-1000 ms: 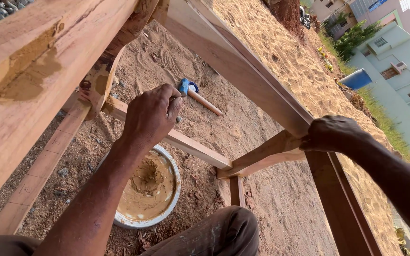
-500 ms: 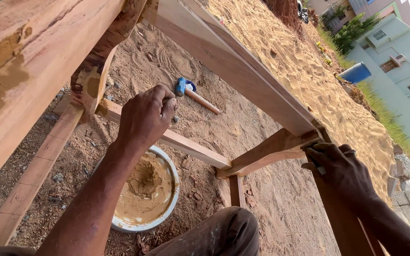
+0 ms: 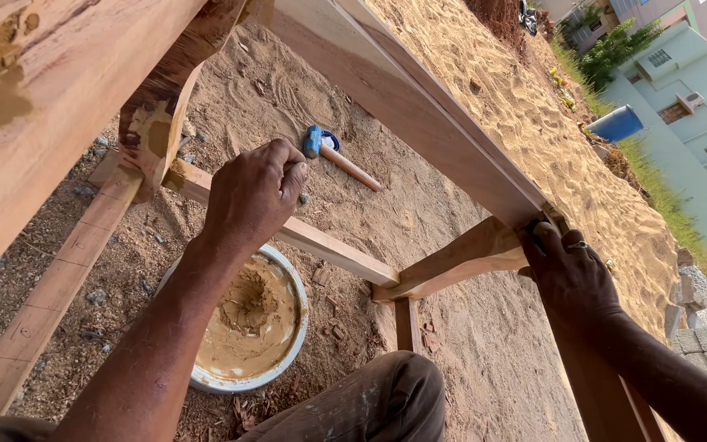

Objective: Applying wood filler or putty to the joints of a wooden frame structure using a small scraper.

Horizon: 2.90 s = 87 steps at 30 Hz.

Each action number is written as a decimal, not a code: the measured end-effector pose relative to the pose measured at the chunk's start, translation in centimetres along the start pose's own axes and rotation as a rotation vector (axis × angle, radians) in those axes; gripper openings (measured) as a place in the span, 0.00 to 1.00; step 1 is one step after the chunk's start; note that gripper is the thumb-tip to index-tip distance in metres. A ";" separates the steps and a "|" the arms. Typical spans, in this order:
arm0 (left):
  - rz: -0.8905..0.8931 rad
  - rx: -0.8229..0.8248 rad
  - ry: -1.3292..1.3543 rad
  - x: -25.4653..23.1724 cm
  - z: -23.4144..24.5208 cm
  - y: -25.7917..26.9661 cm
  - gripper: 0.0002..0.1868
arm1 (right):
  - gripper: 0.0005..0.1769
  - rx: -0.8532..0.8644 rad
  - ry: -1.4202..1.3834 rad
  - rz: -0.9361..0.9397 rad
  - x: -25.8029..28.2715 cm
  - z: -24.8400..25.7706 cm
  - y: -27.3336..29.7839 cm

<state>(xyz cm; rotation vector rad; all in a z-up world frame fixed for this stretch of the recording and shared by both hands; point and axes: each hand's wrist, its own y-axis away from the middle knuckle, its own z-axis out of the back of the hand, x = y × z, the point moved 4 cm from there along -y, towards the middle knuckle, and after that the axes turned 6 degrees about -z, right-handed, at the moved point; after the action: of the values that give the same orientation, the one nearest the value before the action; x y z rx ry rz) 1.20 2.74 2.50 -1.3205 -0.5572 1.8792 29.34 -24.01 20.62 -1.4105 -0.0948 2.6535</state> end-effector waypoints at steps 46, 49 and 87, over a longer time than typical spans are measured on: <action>0.052 0.029 0.006 -0.1 0.6 -0.3 0.09 | 0.22 0.121 -0.142 0.008 -6.2 2.7 -1.1; 0.038 0.021 0.001 -0.1 0.5 -0.1 0.09 | 0.26 0.017 -0.122 0.054 -5.0 1.7 -0.5; 0.060 0.152 -0.027 -0.8 0.3 -0.6 0.07 | 0.15 0.546 0.461 -0.110 -11.8 6.7 -7.9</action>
<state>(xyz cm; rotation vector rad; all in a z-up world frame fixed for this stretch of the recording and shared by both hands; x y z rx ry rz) 1.25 2.51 3.48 -1.2264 -0.3837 1.9503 31.08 -17.91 35.00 -1.6847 0.5350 1.9756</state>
